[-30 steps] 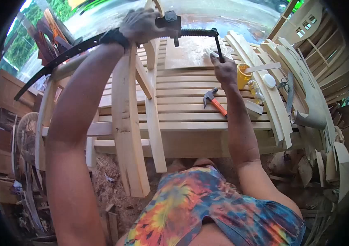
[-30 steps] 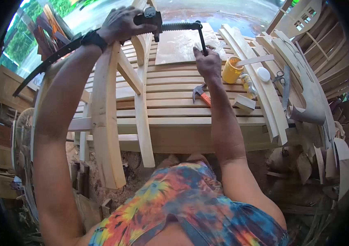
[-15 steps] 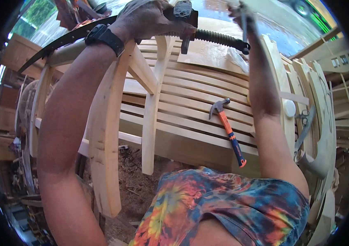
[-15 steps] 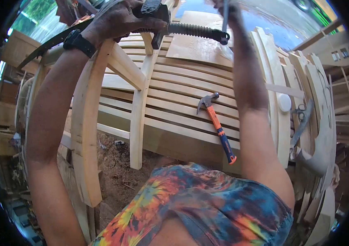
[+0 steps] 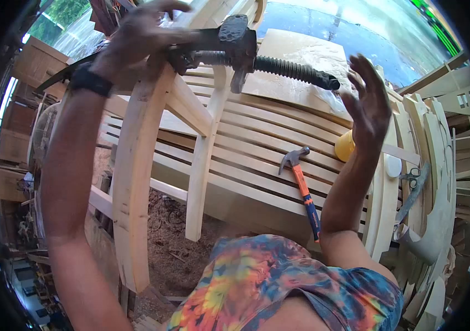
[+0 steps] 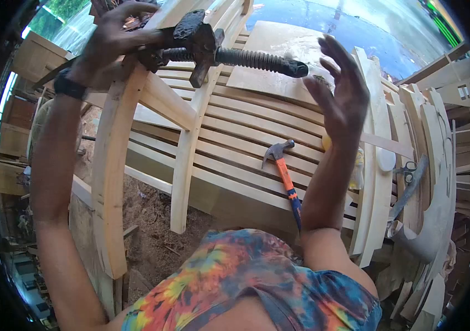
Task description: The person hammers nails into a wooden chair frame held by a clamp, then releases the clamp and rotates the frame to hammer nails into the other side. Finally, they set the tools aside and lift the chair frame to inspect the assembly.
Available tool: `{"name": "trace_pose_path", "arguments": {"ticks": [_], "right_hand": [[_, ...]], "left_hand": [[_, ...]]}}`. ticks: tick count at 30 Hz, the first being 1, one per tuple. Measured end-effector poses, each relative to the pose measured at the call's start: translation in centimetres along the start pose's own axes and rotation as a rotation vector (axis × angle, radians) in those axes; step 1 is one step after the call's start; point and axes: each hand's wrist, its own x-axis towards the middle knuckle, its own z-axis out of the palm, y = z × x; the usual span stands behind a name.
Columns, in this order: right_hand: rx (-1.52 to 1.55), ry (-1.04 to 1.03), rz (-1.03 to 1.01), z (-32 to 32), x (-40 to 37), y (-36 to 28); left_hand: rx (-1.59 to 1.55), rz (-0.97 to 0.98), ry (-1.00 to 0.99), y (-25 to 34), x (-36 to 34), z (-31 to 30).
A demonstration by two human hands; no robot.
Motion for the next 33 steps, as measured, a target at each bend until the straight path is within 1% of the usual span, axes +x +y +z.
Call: {"name": "trace_pose_path", "arguments": {"ticks": [1, 3, 5, 6, 7, 8, 9, 11, 13, 14, 15, 17, 19, 21, 22, 23, 24, 25, 27, 28, 29, 30, 31, 33], "right_hand": [[-0.069, -0.021, 0.092, 0.2, 0.7, -0.1], [-0.018, -0.072, 0.172, 1.4, 1.6, 1.1], [-0.182, -0.245, 0.129, 2.3, 2.3, 1.3], [-0.075, -0.269, 0.272, 3.1, 2.3, 0.8], [-0.235, -0.299, 0.24, 3.7, 2.6, 0.8], [-0.217, -0.316, 0.283, 4.0, 3.1, 0.5], [-0.196, -0.339, 0.311, 4.1, 3.9, 0.3], [-0.063, -0.414, 0.587, 3.7, 4.8, 0.5], [-0.038, -0.354, 0.634, 4.2, 5.6, -1.8], [-0.096, -0.334, 0.569, 4.1, 5.5, -1.8], [-0.151, -0.312, 0.507, 3.8, 5.4, -1.7], [-0.193, -0.288, 0.407, 3.3, 5.8, -2.6], [-0.192, -0.244, 0.311, 3.2, 6.2, -5.0], [-0.247, -0.299, 0.22, 3.5, 6.5, -7.7], [-0.258, -0.348, 0.199, 3.5, 6.5, -8.5], [-0.255, -0.323, 0.219, 3.9, 5.9, -9.1], [-0.249, -0.317, 0.243, 4.3, 5.2, -9.7], [-0.243, -0.311, 0.268, 4.8, 4.6, -10.3], [-0.222, -0.277, 0.269, 5.8, 2.6, -11.2], [-0.22, -0.297, 0.291, 5.5, 1.8, -11.0], [-0.334, -0.33, 0.259, 5.5, 1.3, -11.5], [-0.31, -0.333, 0.2, 5.2, 0.8, -11.6], [-0.279, -0.338, 0.142, 4.8, 0.3, -11.6], [-0.335, -0.297, 0.021, 3.9, 0.3, -12.6]], "left_hand": [[-0.062, -0.041, 0.017, -2.9, -0.5, -1.9], [-0.103, -0.354, -0.029, -5.1, -2.5, -6.7], [0.073, -0.551, 0.204, -10.3, -5.2, -10.5], [0.028, -0.829, 0.324, -12.2, -5.9, -11.0], [0.011, -0.996, 0.367, -13.3, -7.0, -11.6], [-0.012, -1.161, 0.415, -14.4, -8.1, -12.2], [-0.01, -1.212, 0.382, -14.9, -9.0, -12.3], [-0.409, -1.151, 0.355, -18.2, -10.2, -12.1], [-0.406, -0.912, 0.48, -21.1, -10.8, -10.0], [-0.494, -0.947, 0.483, -17.7, -10.7, -10.6], [-0.587, -0.982, 0.483, -13.7, -9.5, -10.0], [-0.431, -1.241, 0.444, -15.4, -8.9, -10.6], [-0.758, -1.045, 0.572, -17.5, -8.8, -10.3], [-0.995, -0.956, 0.505, -17.6, -8.9, -10.8], [-1.069, -0.876, 0.574, -18.5, -9.0, -10.7], [-1.142, -0.788, 0.641, -19.9, -9.2, -10.2], [-1.075, -0.849, 0.792, -20.7, -9.4, -9.4], [-1.045, -0.868, 0.778, -20.8, -9.4, -9.4], [-0.962, -0.788, 0.879, -18.5, -9.8, -9.5], [-0.916, -0.705, 0.922, -22.0, -8.5, -9.0], [-0.862, -0.632, 0.961, -25.8, -8.0, -8.7], [-1.089, -0.39, 0.833, -19.4, -8.9, -10.3], [-1.039, -0.324, 0.867, -16.5, -9.2, -11.3], [-0.76, -0.289, 1.1, -14.5, -8.1, -13.7]]}}
